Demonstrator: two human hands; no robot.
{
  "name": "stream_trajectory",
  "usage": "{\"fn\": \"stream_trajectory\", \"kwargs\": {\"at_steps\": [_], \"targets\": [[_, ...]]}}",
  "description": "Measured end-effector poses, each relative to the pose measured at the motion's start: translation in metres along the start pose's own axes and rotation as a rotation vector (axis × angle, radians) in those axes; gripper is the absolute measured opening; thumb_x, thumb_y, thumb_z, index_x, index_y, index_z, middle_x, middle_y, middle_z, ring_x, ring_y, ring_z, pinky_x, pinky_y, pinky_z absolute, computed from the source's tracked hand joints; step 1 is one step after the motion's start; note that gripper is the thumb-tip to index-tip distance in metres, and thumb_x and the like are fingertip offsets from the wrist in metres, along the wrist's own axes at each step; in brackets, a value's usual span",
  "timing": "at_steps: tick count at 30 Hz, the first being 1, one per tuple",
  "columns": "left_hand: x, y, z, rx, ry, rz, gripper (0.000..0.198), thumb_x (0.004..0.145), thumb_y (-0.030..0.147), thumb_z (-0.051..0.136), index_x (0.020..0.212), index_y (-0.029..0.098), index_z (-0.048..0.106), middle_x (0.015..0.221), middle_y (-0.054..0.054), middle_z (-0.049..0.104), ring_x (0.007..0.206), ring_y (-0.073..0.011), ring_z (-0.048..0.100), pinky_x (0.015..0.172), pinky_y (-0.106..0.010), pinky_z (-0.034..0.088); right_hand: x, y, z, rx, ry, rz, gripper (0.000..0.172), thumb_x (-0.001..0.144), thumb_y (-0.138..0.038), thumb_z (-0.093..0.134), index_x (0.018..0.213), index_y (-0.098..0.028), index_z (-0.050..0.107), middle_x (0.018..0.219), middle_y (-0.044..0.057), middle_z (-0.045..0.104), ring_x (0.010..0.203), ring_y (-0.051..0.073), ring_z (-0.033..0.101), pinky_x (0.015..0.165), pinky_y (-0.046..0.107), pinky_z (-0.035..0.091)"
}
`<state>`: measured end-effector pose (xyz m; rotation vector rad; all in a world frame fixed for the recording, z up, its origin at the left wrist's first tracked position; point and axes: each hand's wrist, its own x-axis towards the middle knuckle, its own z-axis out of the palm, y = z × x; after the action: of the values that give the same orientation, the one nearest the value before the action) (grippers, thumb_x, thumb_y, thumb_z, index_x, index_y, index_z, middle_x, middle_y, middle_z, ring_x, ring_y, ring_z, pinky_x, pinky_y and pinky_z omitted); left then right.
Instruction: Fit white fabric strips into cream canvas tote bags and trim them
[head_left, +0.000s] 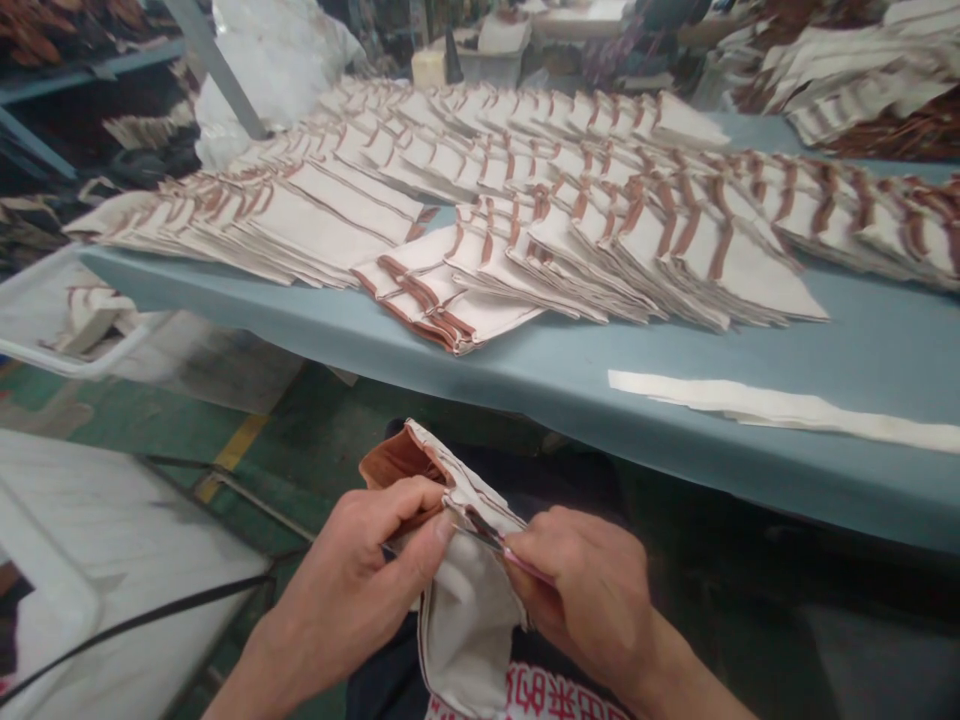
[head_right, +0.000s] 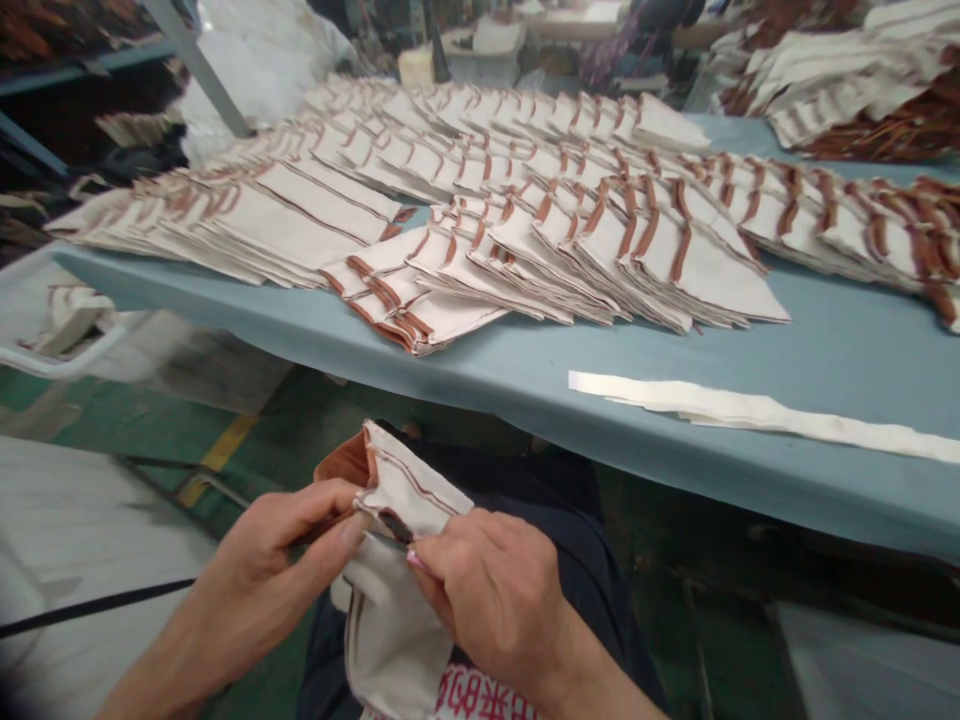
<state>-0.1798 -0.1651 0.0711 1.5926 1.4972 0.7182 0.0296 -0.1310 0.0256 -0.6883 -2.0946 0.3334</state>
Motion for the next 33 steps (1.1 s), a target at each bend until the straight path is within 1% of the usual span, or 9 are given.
{"fn": "stream_trajectory", "kwargs": {"at_steps": [5,9,12,14,17,20,25,28,33], "targets": [[0.000,-0.003,0.003,-0.006,-0.006,-0.003,0.031,0.097,0.023,0.052,0.066,0.018,0.052,0.057,0.007,0.043,0.052,-0.0085,0.039,0.049,-0.019,0.031,0.001,-0.005,0.002,-0.038,-0.053,0.051,0.035,0.108,-0.020,0.048,0.075,-0.022,0.060,0.055,-0.003,0.059,0.047,0.012,0.053,0.052,0.027,0.035],[0.000,-0.008,0.005,-0.067,-0.003,-0.002,0.033,0.100,0.029,0.052,0.072,0.016,0.062,0.062,0.003,0.053,0.056,-0.0102,0.047,0.052,-0.020,0.035,0.002,-0.010,0.005,0.031,-0.062,0.133,0.038,0.109,-0.023,0.047,0.073,-0.022,0.058,0.056,-0.002,0.062,0.046,0.011,0.056,0.049,0.025,0.036],[0.001,-0.013,0.007,-0.130,-0.024,-0.003,0.033,0.102,0.032,0.053,0.078,0.015,0.067,0.067,0.001,0.059,0.059,-0.0112,0.050,0.054,-0.020,0.037,-0.001,-0.015,0.007,0.118,-0.022,0.307,0.029,0.106,-0.030,0.053,0.080,-0.022,0.059,0.056,-0.003,0.064,0.042,0.010,0.056,0.045,0.023,0.037],[0.001,-0.016,0.007,-0.173,-0.043,-0.011,0.035,0.103,0.035,0.053,0.079,0.015,0.068,0.066,0.002,0.058,0.059,-0.0112,0.049,0.054,-0.020,0.037,-0.004,-0.018,0.007,0.210,-0.041,0.451,0.023,0.103,-0.029,0.057,0.081,-0.022,0.058,0.055,-0.006,0.063,0.039,0.009,0.054,0.040,0.021,0.034],[0.000,-0.020,0.007,-0.213,-0.078,-0.033,0.038,0.104,0.040,0.053,0.080,0.014,0.067,0.066,0.002,0.056,0.059,-0.0115,0.046,0.055,-0.020,0.037,-0.007,-0.022,0.005,0.297,-0.079,0.550,0.017,0.099,-0.024,0.060,0.083,-0.023,0.058,0.054,-0.008,0.062,0.038,0.008,0.054,0.037,0.019,0.031],[0.000,-0.023,0.006,-0.223,-0.113,-0.045,0.040,0.104,0.043,0.052,0.080,0.014,0.066,0.067,0.001,0.056,0.060,-0.0119,0.046,0.055,-0.021,0.037,-0.008,-0.022,0.003,0.246,-0.063,0.501,0.020,0.102,-0.028,0.059,0.083,-0.022,0.058,0.056,-0.006,0.063,0.039,0.008,0.055,0.038,0.020,0.033],[0.000,-0.025,0.006,-0.188,-0.109,-0.023,0.043,0.105,0.044,0.050,0.074,0.016,0.057,0.064,0.003,0.048,0.058,-0.0108,0.040,0.054,-0.021,0.033,-0.003,-0.018,0.004,0.048,0.003,0.288,0.037,0.112,-0.039,0.046,0.081,-0.021,0.058,0.055,-0.003,0.065,0.042,0.011,0.059,0.046,0.024,0.040],[0.000,-0.023,0.008,-0.177,-0.122,0.006,0.042,0.105,0.044,0.048,0.074,0.016,0.055,0.065,0.004,0.047,0.058,-0.0105,0.040,0.053,-0.021,0.032,0.001,-0.018,0.005,0.030,0.017,0.211,0.040,0.113,-0.035,0.041,0.081,-0.021,0.060,0.055,-0.002,0.064,0.044,0.011,0.059,0.049,0.024,0.041],[0.001,-0.023,0.008,-0.167,-0.128,0.043,0.041,0.106,0.040,0.046,0.074,0.016,0.054,0.065,0.004,0.045,0.057,-0.0097,0.040,0.053,-0.020,0.032,0.005,-0.015,0.005,0.020,-0.066,0.129,0.049,0.113,-0.026,0.039,0.067,-0.021,0.055,0.056,-0.001,0.061,0.043,0.010,0.052,0.048,0.025,0.037]]}}
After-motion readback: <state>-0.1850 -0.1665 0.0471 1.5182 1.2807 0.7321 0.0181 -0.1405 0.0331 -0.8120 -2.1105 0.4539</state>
